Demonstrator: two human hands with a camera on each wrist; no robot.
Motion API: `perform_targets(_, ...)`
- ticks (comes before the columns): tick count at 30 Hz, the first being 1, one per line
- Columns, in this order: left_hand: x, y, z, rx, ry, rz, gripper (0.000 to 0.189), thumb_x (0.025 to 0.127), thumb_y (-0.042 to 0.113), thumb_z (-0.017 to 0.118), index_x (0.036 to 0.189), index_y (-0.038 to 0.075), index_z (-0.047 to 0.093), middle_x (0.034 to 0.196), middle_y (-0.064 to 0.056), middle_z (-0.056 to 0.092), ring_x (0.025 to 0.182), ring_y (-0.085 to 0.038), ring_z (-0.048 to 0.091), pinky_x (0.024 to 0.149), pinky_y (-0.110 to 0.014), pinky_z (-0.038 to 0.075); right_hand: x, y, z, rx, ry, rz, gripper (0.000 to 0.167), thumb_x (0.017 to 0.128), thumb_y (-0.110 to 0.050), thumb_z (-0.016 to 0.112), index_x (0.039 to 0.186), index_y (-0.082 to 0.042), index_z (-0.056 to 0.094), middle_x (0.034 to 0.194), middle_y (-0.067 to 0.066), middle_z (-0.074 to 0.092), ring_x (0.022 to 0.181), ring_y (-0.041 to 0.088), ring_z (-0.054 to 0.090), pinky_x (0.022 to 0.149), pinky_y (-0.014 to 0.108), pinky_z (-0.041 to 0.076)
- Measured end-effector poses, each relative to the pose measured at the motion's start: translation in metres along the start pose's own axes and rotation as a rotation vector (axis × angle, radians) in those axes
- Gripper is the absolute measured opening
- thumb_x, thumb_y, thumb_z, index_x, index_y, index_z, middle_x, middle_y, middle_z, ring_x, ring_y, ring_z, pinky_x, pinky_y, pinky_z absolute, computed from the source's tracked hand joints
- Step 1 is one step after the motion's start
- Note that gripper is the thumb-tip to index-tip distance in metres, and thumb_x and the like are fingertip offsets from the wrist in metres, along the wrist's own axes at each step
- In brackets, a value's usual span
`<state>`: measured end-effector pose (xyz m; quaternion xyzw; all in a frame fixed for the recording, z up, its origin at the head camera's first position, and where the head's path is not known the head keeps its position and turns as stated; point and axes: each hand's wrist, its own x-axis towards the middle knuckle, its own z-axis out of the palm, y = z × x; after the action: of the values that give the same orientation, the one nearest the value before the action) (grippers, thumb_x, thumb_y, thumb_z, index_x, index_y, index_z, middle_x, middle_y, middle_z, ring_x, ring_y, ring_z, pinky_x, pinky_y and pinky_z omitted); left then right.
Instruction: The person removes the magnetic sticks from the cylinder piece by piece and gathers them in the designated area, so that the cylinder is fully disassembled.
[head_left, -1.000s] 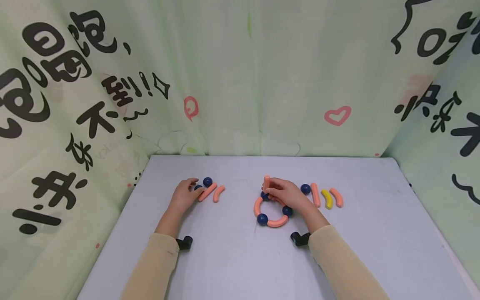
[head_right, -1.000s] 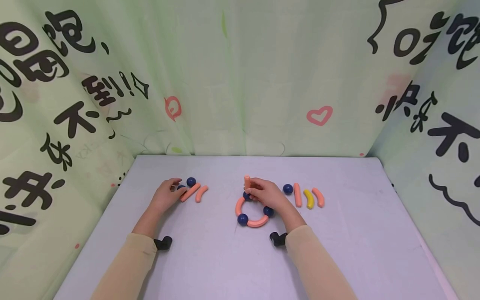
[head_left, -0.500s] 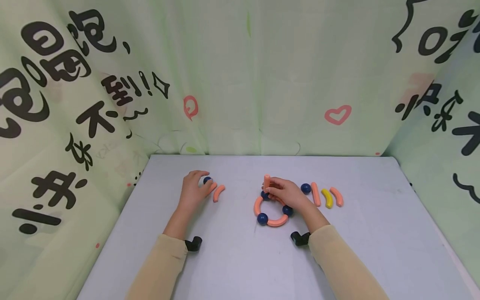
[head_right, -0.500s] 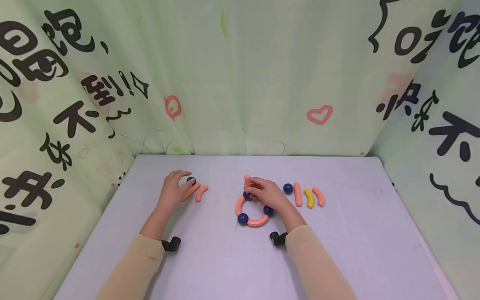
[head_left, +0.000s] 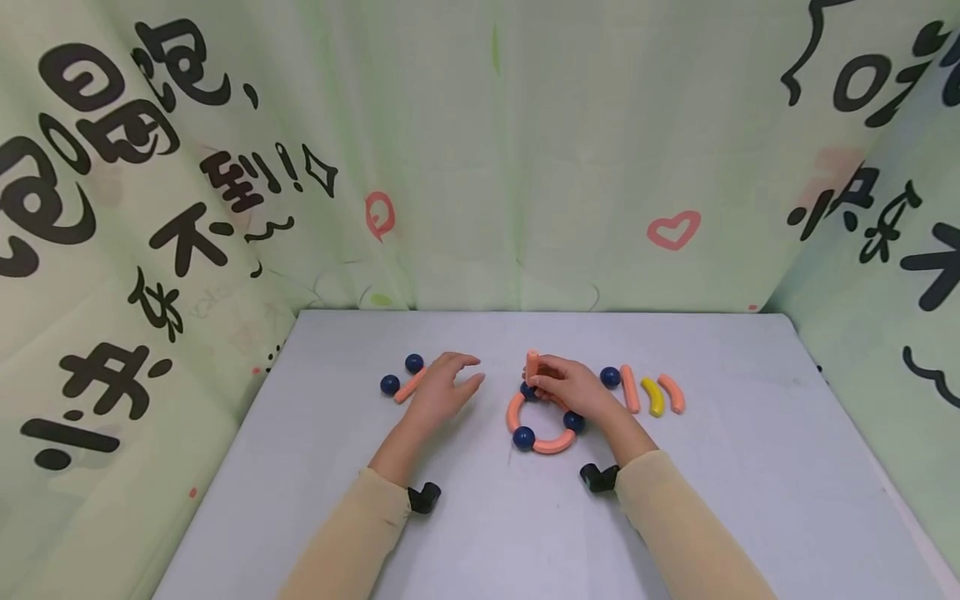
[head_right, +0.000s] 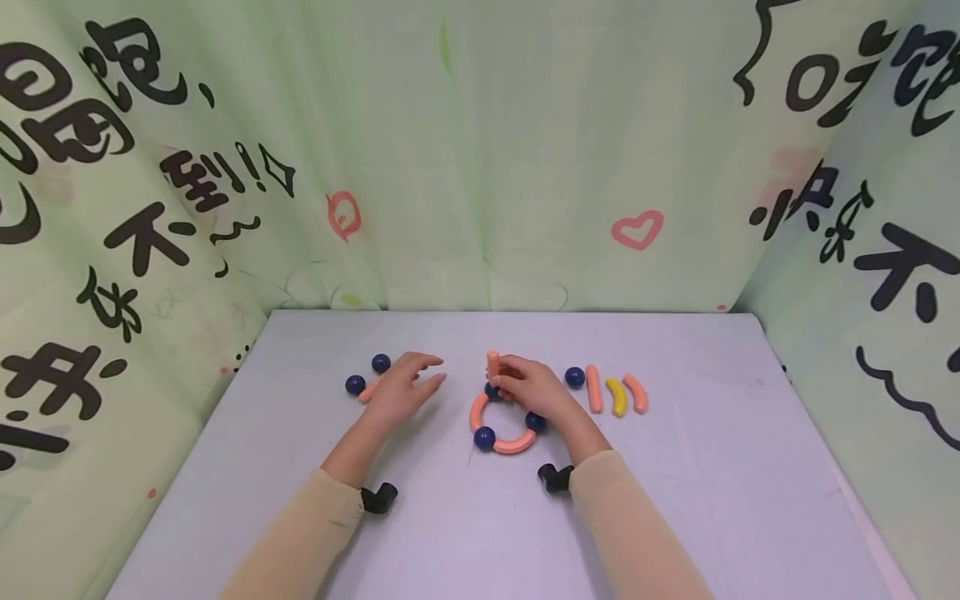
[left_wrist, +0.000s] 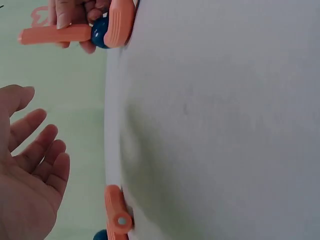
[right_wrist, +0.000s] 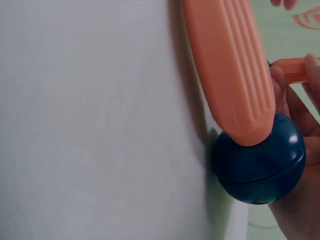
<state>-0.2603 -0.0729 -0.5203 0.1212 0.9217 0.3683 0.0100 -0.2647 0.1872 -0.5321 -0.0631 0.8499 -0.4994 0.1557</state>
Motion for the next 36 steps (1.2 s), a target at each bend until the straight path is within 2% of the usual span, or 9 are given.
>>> perform_targets(5, 0.005, 0.013, 0.017, 0.032, -0.087, 0.007, 0.041, 0.096, 0.041, 0.063, 0.131, 0.021, 0.063, 0.134, -0.001, 0.059, 0.119, -0.022, 0.058, 0.098, -0.041, 0.052, -0.001, 0.002, -0.002, -0.020, 0.003, -0.002, 0.035, 0.097, -0.039, 0.061, 0.130, -0.026, 0.061, 0.110, 0.002, 0.070, 0.093, 0.018, 0.063, 0.084, 0.030, 0.055)
perform_targets(9, 0.008, 0.019, 0.029, 0.007, -0.148, -0.004, 0.043, 0.096, 0.043, 0.062, 0.134, 0.021, 0.061, 0.134, -0.001, 0.059, 0.119, -0.020, 0.058, 0.097, -0.039, 0.052, -0.001, 0.003, -0.002, -0.024, 0.011, -0.002, 0.035, 0.096, -0.041, 0.063, 0.128, -0.027, 0.062, 0.104, 0.002, 0.069, 0.091, 0.018, 0.064, 0.083, 0.030, 0.055)
perform_targets(13, 0.009, 0.020, 0.040, -0.018, -0.179, 0.008, 0.043, 0.096, 0.041, 0.061, 0.133, 0.018, 0.062, 0.128, -0.001, 0.062, 0.112, -0.018, 0.060, 0.094, -0.036, 0.052, -0.001, 0.003, -0.002, -0.026, 0.013, -0.016, 0.033, 0.096, -0.040, 0.063, 0.126, -0.026, 0.063, 0.103, 0.002, 0.070, 0.091, 0.018, 0.064, 0.082, 0.030, 0.055)
perform_targets(18, 0.010, 0.020, 0.052, -0.008, -0.186, 0.021, 0.043, 0.095, 0.039, 0.063, 0.130, 0.016, 0.063, 0.118, -0.001, 0.065, 0.096, -0.015, 0.059, 0.082, -0.031, 0.050, -0.002, 0.003, -0.002, -0.039, 0.007, -0.026, 0.034, 0.096, -0.041, 0.062, 0.127, -0.026, 0.063, 0.103, 0.002, 0.069, 0.091, 0.017, 0.064, 0.081, 0.029, 0.053)
perform_targets(27, 0.016, 0.025, 0.064, 0.014, -0.191, 0.024, 0.047, 0.093, 0.042, 0.066, 0.132, 0.017, 0.063, 0.106, 0.000, 0.064, 0.082, -0.011, 0.055, 0.069, -0.024, 0.045, -0.003, 0.003, -0.002, -0.043, 0.008, -0.039, 0.039, 0.095, -0.042, 0.064, 0.129, -0.024, 0.062, 0.103, 0.004, 0.069, 0.090, 0.017, 0.064, 0.081, 0.030, 0.054)
perform_targets(36, 0.018, 0.027, 0.068, 0.046, -0.158, 0.029, 0.043, 0.092, 0.042, 0.068, 0.128, 0.018, 0.067, 0.100, 0.002, 0.065, 0.080, -0.011, 0.054, 0.069, -0.024, 0.044, -0.001, 0.003, -0.001, -0.030, 0.016, -0.054, 0.036, 0.095, -0.040, 0.065, 0.128, -0.024, 0.063, 0.104, 0.004, 0.070, 0.090, 0.016, 0.065, 0.081, 0.030, 0.055)
